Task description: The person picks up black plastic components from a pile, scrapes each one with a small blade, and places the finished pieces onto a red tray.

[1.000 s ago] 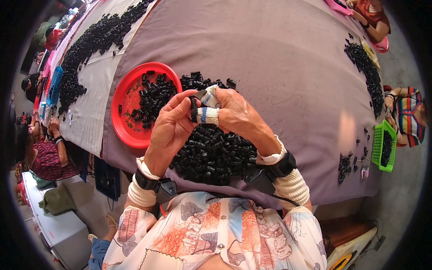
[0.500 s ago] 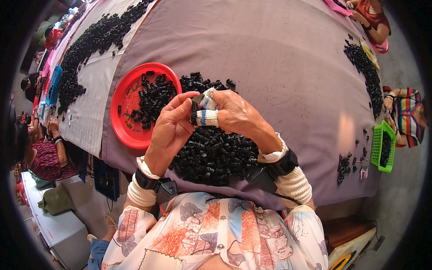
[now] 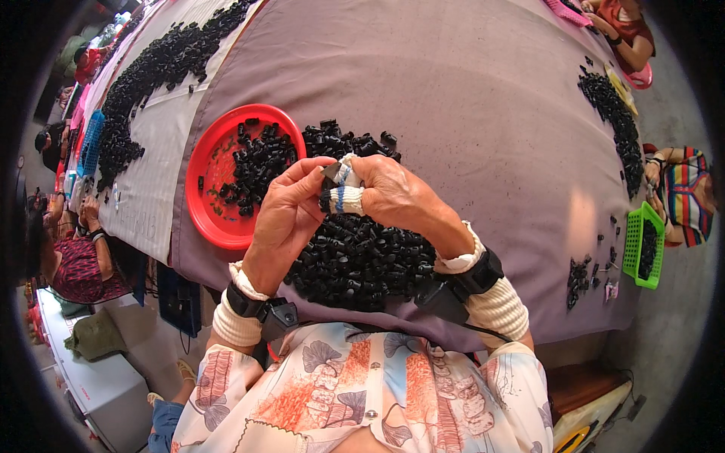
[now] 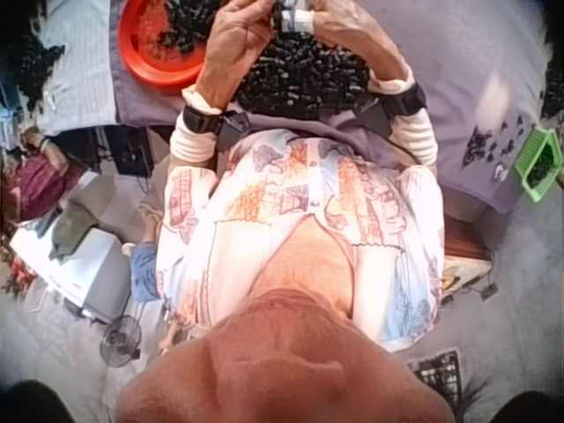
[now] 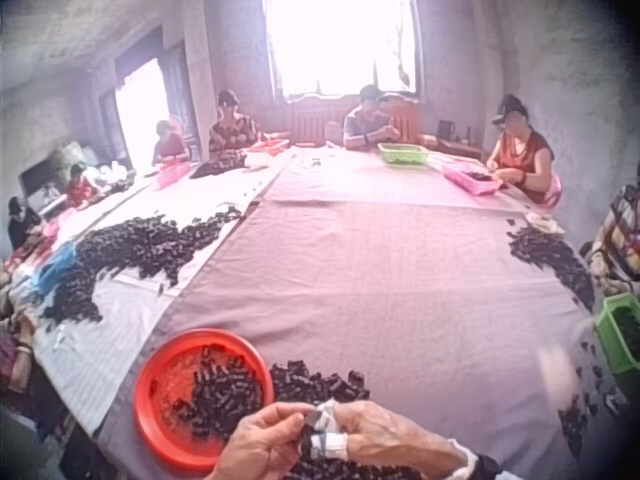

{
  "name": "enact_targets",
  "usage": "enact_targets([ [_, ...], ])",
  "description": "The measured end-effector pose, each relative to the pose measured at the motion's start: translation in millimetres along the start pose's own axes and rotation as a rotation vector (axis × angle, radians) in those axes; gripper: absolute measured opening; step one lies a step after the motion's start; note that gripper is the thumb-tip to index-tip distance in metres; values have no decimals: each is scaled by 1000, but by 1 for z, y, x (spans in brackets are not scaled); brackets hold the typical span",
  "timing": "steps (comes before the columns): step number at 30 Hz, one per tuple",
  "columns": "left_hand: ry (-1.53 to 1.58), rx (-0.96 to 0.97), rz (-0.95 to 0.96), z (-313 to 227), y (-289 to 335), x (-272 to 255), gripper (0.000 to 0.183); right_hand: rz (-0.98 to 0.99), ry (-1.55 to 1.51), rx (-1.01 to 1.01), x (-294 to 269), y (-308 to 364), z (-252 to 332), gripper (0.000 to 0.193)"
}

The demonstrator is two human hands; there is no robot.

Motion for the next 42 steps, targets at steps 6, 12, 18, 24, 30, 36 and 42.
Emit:
enact_targets([
  [6,-38,21,-19,1,0,3,17,-13,-1,-32,-1,1,4,21],
  [12,-63,14,-20,0,0,3,16,-23,28,-78,0,0,2,23],
  [18,-24,20,11,-2,-2,4,18,-12,-54,-27,-2,-1,1,20],
  [24,84,0,43,2,-1,4,19,11,-190,20,-2,-4,-10,17],
  [30,76,-2,26,3,0,3,19,0,-131,43,-3,-1,-3,26],
  [36,53,5,8,3,0,3,18,-32,-48,16,-4,0,3,34],
  [42,11,44,0,1,0,4,18,-69,44,-39,-4,-1,5,31],
])
Point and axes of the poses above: each hand's wrist, its own y-axis away from the middle knuckle, its own x-axis out of the palm, z = x × y, the point moved 3 cm from there along -y, towards the middle knuckle, and after that the axes turned 3 degrees about x, right-handed, at the moved point
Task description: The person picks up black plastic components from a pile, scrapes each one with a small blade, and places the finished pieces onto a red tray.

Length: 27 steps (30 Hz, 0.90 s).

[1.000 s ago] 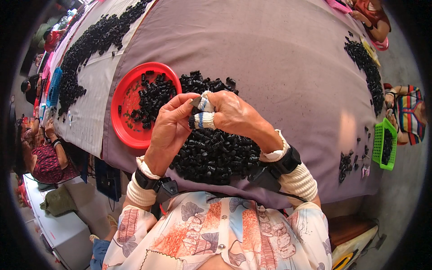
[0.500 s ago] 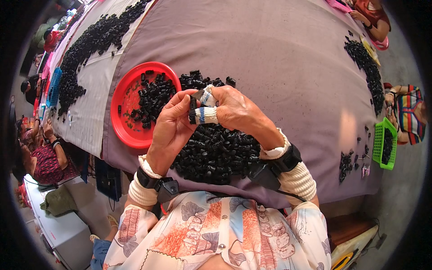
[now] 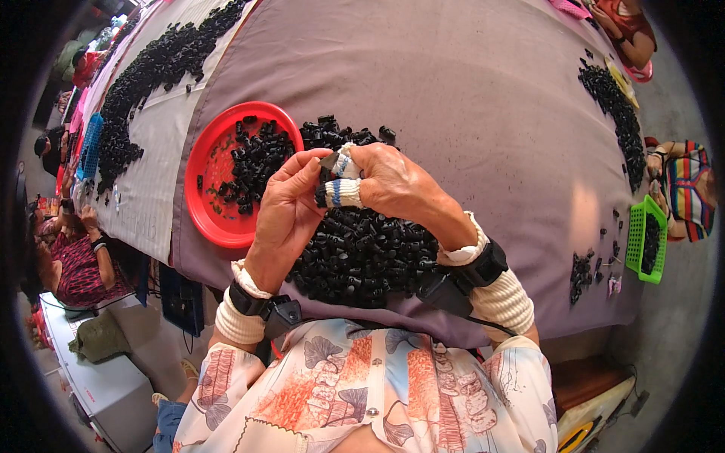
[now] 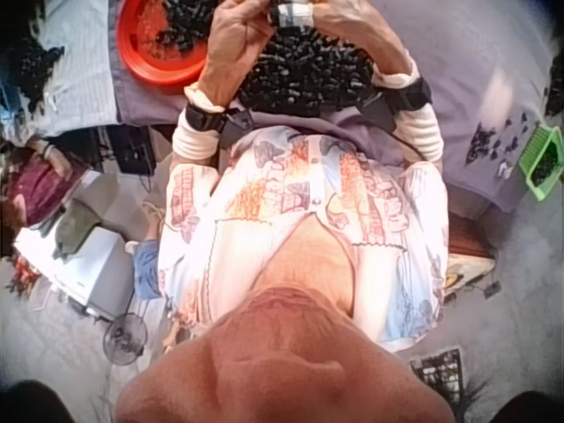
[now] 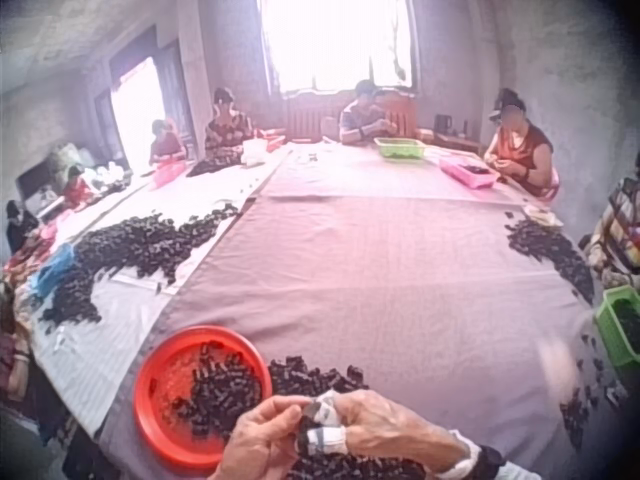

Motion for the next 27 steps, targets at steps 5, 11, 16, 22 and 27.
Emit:
enact_targets([
  [5,-63,42,-19,0,-1,0,18,34,-8,-30,1,-4,-7,29],
  [11,36,15,0,0,-2,-2,20,21,-111,42,1,-2,-4,24],
  [16,136,-23,32,4,-1,-1,23,26,-155,63,1,-2,-10,19],
  [22,150,-27,63,5,-1,-2,24,34,-130,102,-1,-1,-9,18],
  [27,149,-33,69,6,-1,-3,23,9,-63,77,-1,-2,-10,21],
])
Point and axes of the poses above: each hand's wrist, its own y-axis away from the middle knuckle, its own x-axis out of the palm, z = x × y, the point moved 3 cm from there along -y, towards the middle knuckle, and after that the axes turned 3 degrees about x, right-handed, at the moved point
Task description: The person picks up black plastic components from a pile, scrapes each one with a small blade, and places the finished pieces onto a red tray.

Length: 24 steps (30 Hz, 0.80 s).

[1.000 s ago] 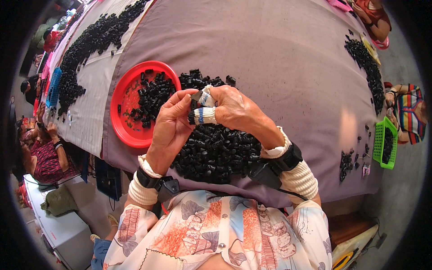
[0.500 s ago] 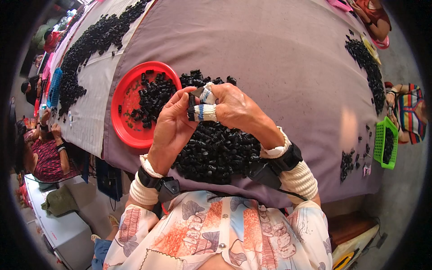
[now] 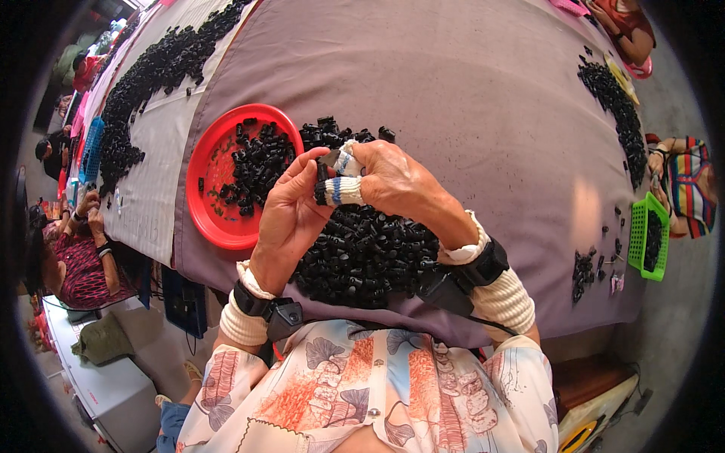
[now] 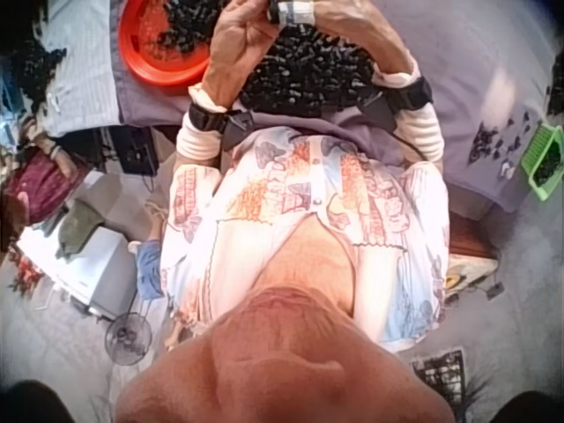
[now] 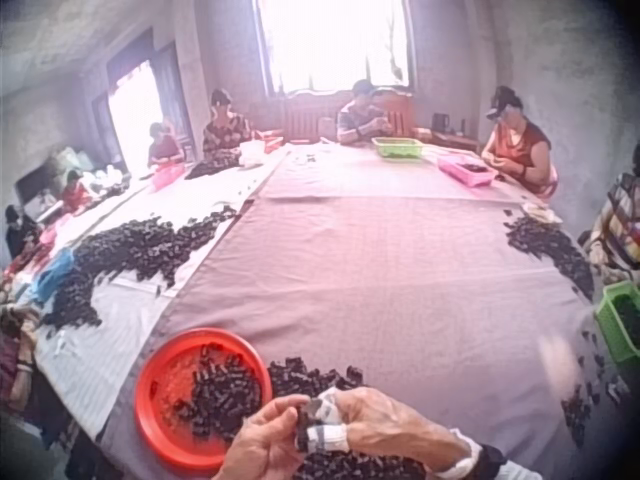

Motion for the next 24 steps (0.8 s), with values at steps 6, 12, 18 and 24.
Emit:
enact_targets([
  [6,-17,-1,-13,0,-1,2,21,-58,144,-50,-3,1,6,31],
  [12,-43,8,-39,0,0,1,18,-44,132,-89,-3,-1,3,34],
  [18,-96,30,-86,-2,0,2,16,-6,85,-154,0,0,4,35],
  [24,-75,30,-86,-2,0,2,17,-49,33,-117,0,2,8,37],
])
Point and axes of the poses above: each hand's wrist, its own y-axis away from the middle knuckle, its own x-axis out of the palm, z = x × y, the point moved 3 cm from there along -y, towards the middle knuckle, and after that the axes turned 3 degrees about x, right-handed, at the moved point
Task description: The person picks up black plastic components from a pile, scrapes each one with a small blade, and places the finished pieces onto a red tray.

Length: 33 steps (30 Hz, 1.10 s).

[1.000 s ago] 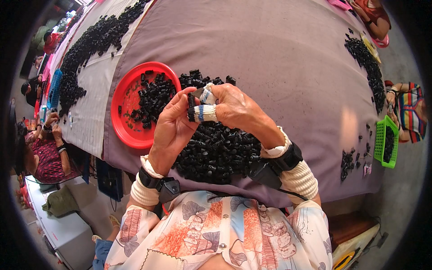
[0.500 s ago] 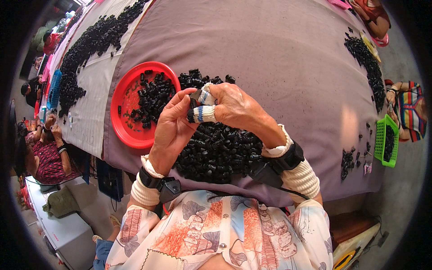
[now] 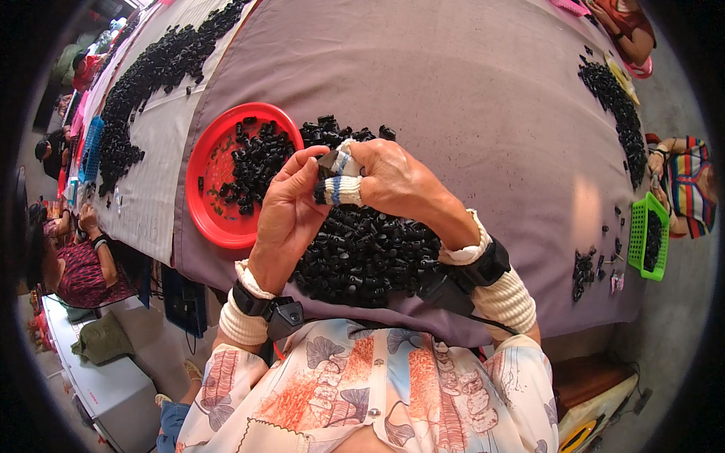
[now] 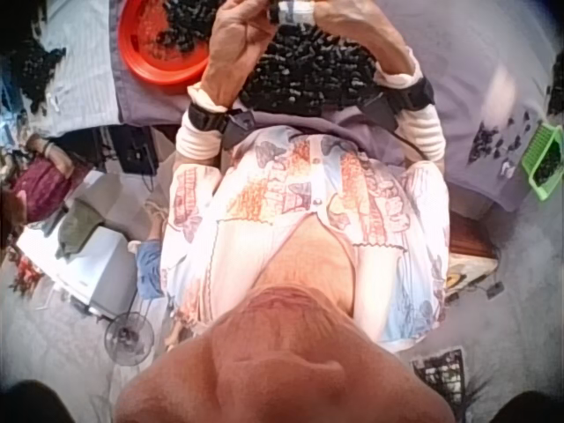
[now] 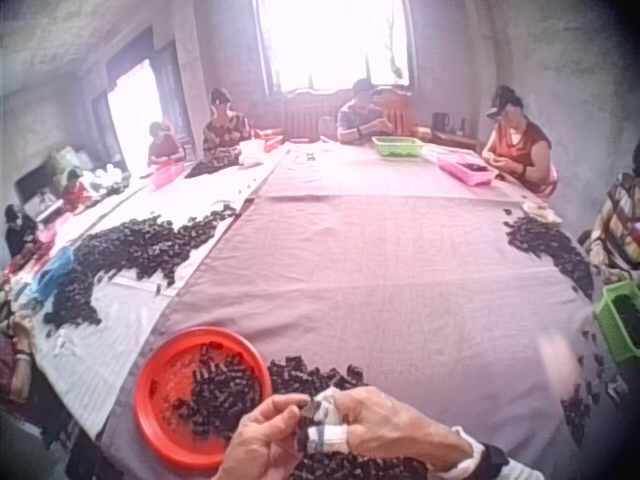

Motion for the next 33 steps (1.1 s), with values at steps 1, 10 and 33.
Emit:
enact_targets([
  [1,23,1,5,0,0,0,18,1,0,-1,0,0,0,37],
  [10,-6,5,-6,2,0,0,17,-7,74,17,-2,-1,0,36],
  [33,-104,64,-8,6,-3,4,15,55,9,2,-2,0,-10,23],
])
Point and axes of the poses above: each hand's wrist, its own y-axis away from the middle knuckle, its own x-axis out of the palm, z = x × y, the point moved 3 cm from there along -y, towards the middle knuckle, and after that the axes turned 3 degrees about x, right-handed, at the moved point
